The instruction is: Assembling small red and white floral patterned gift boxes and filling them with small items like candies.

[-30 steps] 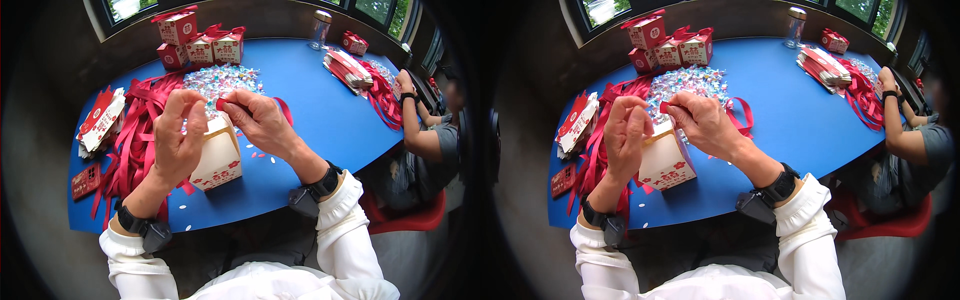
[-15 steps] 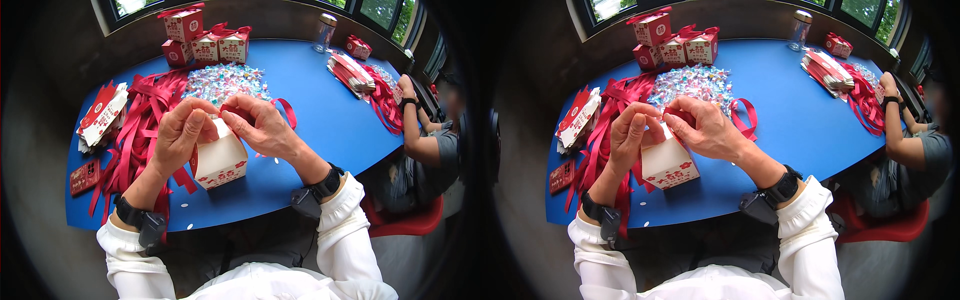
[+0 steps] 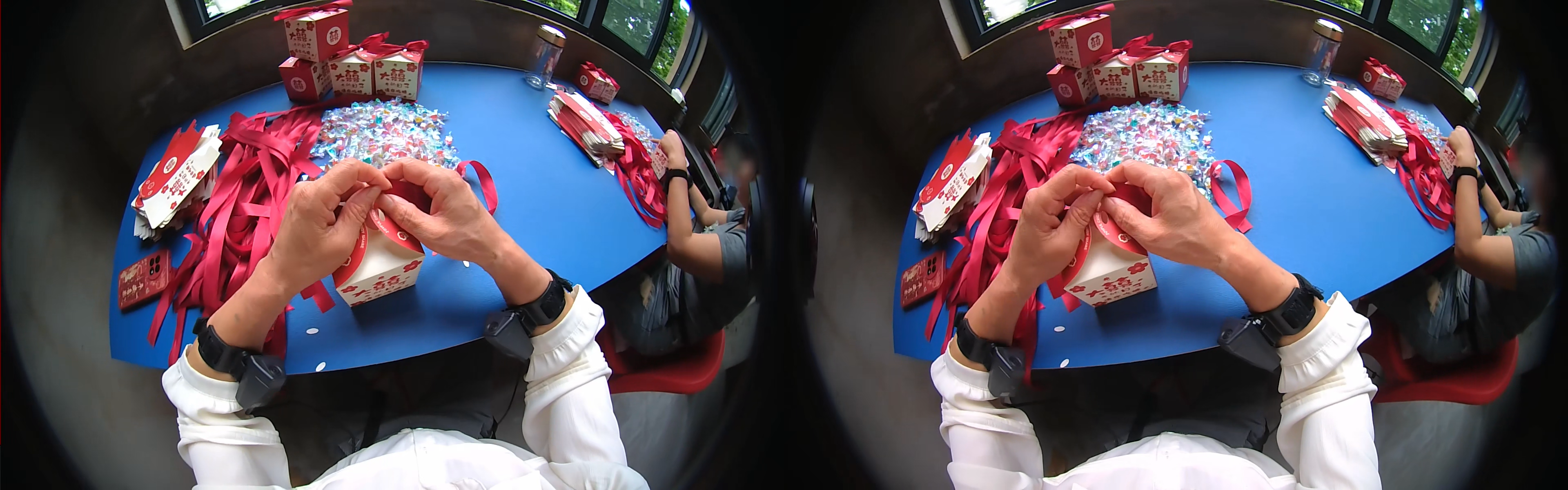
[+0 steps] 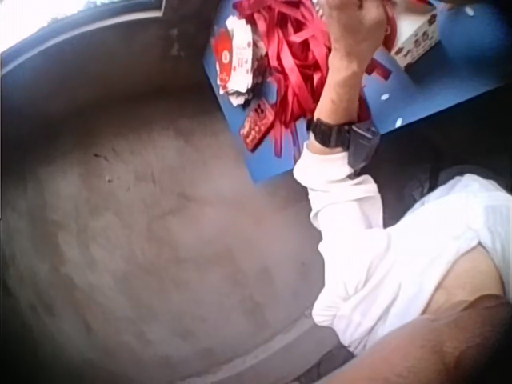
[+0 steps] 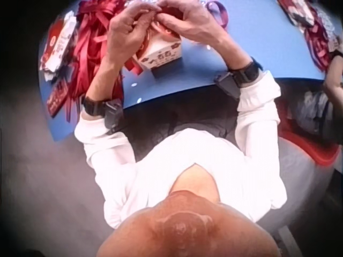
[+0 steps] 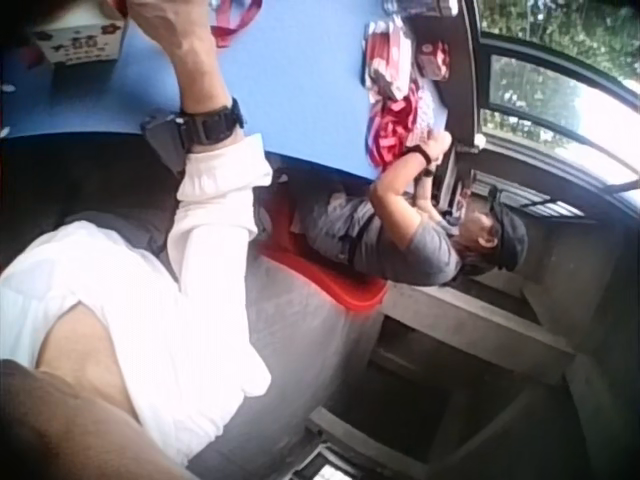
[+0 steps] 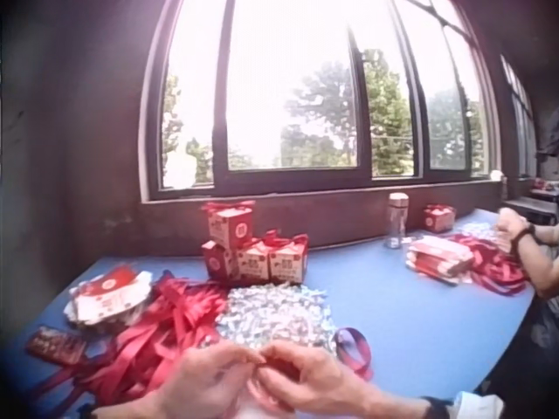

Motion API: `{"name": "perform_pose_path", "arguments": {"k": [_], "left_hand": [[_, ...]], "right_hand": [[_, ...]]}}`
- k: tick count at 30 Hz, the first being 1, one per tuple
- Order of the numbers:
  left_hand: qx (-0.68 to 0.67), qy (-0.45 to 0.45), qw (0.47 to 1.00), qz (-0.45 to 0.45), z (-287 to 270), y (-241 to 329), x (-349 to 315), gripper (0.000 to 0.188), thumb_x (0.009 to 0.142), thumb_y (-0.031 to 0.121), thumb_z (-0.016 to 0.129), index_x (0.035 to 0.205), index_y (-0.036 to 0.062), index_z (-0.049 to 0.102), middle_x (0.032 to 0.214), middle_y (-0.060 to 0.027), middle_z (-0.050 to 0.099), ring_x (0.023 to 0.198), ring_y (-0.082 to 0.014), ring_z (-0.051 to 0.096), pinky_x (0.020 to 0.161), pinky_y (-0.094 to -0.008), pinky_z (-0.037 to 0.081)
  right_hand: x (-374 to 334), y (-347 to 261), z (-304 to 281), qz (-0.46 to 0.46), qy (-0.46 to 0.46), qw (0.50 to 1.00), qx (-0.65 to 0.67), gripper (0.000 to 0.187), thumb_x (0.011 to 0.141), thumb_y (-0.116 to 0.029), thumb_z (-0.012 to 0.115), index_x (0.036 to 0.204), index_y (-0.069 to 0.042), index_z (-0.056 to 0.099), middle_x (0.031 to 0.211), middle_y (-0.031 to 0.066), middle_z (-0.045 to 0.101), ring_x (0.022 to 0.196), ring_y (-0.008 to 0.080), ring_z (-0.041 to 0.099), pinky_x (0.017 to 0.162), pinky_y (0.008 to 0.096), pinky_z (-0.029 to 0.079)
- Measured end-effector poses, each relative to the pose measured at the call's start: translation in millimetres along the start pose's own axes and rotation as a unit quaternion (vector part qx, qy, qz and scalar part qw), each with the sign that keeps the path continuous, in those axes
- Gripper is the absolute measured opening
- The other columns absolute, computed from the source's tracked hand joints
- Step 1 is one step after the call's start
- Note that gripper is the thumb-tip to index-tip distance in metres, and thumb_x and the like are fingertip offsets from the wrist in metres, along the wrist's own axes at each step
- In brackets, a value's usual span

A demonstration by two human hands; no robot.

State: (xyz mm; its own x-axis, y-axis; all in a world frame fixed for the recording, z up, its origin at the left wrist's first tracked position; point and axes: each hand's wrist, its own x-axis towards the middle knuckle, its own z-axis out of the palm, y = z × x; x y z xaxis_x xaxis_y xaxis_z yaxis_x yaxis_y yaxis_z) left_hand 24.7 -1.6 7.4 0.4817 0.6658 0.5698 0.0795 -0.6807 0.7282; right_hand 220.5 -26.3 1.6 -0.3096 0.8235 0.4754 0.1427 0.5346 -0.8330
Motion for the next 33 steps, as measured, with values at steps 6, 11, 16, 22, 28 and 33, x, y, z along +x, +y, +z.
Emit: {"name": "perform_pose_path", "arguments": {"k": [6,11,16,22,28,33], "left_hand": [[-0.116,-0.022,0.991,-0.07,-2.0,5.6,0.6,0.017,0.093,-0.006,0.053,0.106,-0.0008,0.062,0.088,-0.0073,0.069,0.081,-0.0099,0.066,0.072,-0.0253,0.052],[-0.082,-0.063,0.992,-0.078,-6.9,7.0,1.5,0.016,0.086,-0.005,0.056,0.102,-0.0005,0.06,0.09,-0.0073,0.067,0.083,-0.0101,0.067,0.076,-0.0265,0.055],[-0.05,-0.067,0.994,-0.067,-8.4,7.6,-0.1,0.016,0.084,-0.005,0.06,0.1,-0.0008,0.058,0.089,-0.0063,0.066,0.086,-0.0115,0.069,0.079,-0.028,0.057],[-0.054,-0.048,0.995,-0.073,-5.5,2.7,0.6,0.014,0.084,-0.004,0.062,0.097,0.0001,0.057,0.088,-0.0056,0.066,0.084,-0.0121,0.069,0.076,-0.0277,0.057],[-0.075,-0.03,0.993,-0.086,-6.9,1.4,-0.2,0.013,0.086,-0.003,0.065,0.095,0.0011,0.057,0.086,-0.0045,0.066,0.082,-0.0108,0.068,0.074,-0.0263,0.057],[-0.028,-0.068,0.994,-0.082,-13.1,2.4,1.3,0.009,0.088,-0.001,0.068,0.093,-0.0002,0.061,0.086,-0.0046,0.068,0.081,-0.0079,0.067,0.072,-0.0239,0.057]], "right_hand": [[0.7,8.1,-0.5,0.019,0.012,0.999,0.028,0.015,0.099,-0.009,0.061,0.11,0.001,0.065,0.091,0.0088,0.07,0.084,0.0112,0.066,0.076,0.0283,0.055],[0.7,-0.3,-3.8,0.04,0.013,0.999,0.015,0.014,0.101,-0.008,0.059,0.104,0.003,0.067,0.089,0.0085,0.07,0.084,0.0104,0.065,0.075,0.0278,0.054],[1.2,5.0,-7.7,0.028,0.0,0.999,0.033,0.015,0.101,-0.008,0.06,0.101,0.005,0.067,0.089,0.0081,0.07,0.083,0.0101,0.065,0.075,0.0273,0.054],[2.5,-4.8,-17.7,0.043,0.015,0.998,0.051,0.01,0.099,-0.006,0.062,0.101,0.003,0.068,0.09,0.0068,0.072,0.084,0.0102,0.067,0.077,0.0265,0.056],[2.4,4.2,-15.3,-0.003,-0.021,1.0,0.021,0.008,0.096,-0.003,0.064,0.101,0.002,0.067,0.091,0.0084,0.072,0.084,0.0123,0.068,0.078,0.0281,0.057],[2.5,4.8,-16.6,-0.042,-0.025,0.999,-0.014,0.007,0.093,0.0,0.066,0.1,0.001,0.067,0.092,0.0091,0.072,0.086,0.0147,0.069,0.079,0.0295,0.057]]}}
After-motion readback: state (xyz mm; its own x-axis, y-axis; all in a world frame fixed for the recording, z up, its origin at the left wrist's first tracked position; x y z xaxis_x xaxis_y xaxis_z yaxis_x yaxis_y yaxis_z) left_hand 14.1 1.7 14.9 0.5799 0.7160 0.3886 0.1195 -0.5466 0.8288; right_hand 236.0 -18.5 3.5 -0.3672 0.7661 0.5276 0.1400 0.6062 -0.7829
